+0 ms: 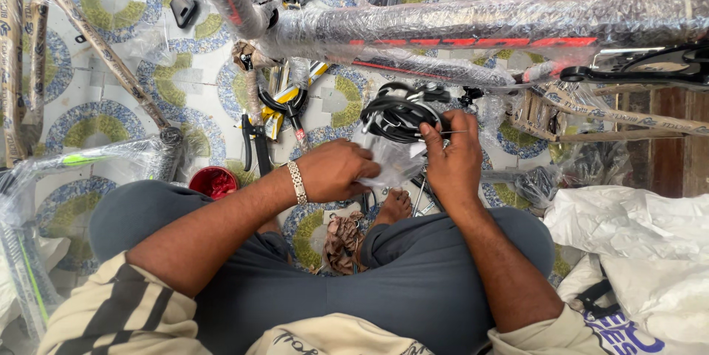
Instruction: The person assembles a bicycle by attaching the crankset to the frame and installing the saddle. They use a wrench to tighten the crank bolts and a screwdriver to secure the saddle rails to the seat post.
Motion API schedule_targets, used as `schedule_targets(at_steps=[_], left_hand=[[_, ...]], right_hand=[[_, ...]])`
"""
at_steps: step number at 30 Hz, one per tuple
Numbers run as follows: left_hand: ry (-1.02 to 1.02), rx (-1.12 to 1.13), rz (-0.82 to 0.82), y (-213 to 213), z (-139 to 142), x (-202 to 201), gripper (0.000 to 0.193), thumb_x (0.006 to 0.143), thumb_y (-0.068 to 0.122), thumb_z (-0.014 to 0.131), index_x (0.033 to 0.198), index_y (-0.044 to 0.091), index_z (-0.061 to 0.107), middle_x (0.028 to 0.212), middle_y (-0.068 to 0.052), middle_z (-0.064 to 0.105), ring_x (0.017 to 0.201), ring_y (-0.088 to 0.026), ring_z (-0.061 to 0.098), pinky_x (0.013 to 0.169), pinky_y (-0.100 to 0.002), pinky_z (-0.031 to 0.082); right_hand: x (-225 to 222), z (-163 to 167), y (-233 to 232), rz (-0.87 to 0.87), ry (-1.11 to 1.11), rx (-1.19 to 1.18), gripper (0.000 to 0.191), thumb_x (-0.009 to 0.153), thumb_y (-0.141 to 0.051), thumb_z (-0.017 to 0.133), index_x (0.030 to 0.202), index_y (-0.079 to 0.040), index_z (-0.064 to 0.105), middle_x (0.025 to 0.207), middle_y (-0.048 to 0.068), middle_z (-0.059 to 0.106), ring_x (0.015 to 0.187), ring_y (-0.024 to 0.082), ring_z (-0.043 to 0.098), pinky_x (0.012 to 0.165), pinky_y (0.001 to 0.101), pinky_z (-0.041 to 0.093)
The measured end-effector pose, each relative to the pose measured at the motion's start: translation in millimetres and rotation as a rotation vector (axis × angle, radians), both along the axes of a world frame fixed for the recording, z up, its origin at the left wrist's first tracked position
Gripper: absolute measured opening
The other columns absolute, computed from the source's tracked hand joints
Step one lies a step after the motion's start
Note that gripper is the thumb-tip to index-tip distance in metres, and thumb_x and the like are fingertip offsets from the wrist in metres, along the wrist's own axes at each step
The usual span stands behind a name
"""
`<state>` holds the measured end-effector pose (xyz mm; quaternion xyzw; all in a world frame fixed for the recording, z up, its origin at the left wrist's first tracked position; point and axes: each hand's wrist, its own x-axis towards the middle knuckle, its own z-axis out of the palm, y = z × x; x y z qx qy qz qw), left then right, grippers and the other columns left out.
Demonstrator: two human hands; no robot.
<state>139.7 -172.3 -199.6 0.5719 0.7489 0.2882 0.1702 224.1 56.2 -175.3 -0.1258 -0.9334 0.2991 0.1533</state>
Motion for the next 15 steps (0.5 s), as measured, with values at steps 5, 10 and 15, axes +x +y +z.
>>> schedule_targets(at_steps=[5, 10, 15], left_hand=[[0.076, -0.397, 0.098, -3.4, -22.0, -15.0, 0.031, 0.088, 0.018, 0.067, 0.118, 0.012, 0.07, 0.093, -0.015, 0.074, 0.086, -0.034, 0.073, 0.077, -0.049, 0.058], [0.259, -0.607, 0.156, -8.5, -51.1, -29.8, 0.018, 0.095, 0.017, 0.062, 0.106, 0.013, 0.076, 0.096, -0.014, 0.076, 0.089, -0.031, 0.075, 0.08, -0.046, 0.06], [0.189, -0.978, 0.063, -24.6, -65.7, -44.9, 0.018, 0.09, 0.018, 0.07, 0.105, 0.013, 0.079, 0.109, -0.013, 0.075, 0.1, -0.03, 0.073, 0.086, -0.045, 0.06]], right_hand=[[-4.8, -13.0, 9.9, -0.037, -0.043, -0.706, 0.023, 0.103, -0.023, 0.068, 0.111, -0.007, 0.053, 0.094, 0.001, 0.063, 0.072, 0.01, 0.064, 0.063, 0.0251, 0.054], [-5.3, -14.7, 11.7, -0.086, -0.169, -1.022, 0.022, 0.102, -0.023, 0.067, 0.115, -0.01, 0.054, 0.091, 0.002, 0.066, 0.069, 0.011, 0.065, 0.058, 0.0274, 0.055], [-5.3, 1.8, 19.5, -0.168, -0.169, -1.184, 0.024, 0.1, -0.028, 0.062, 0.12, -0.017, 0.055, 0.095, -0.001, 0.068, 0.068, 0.009, 0.066, 0.053, 0.0272, 0.054]])
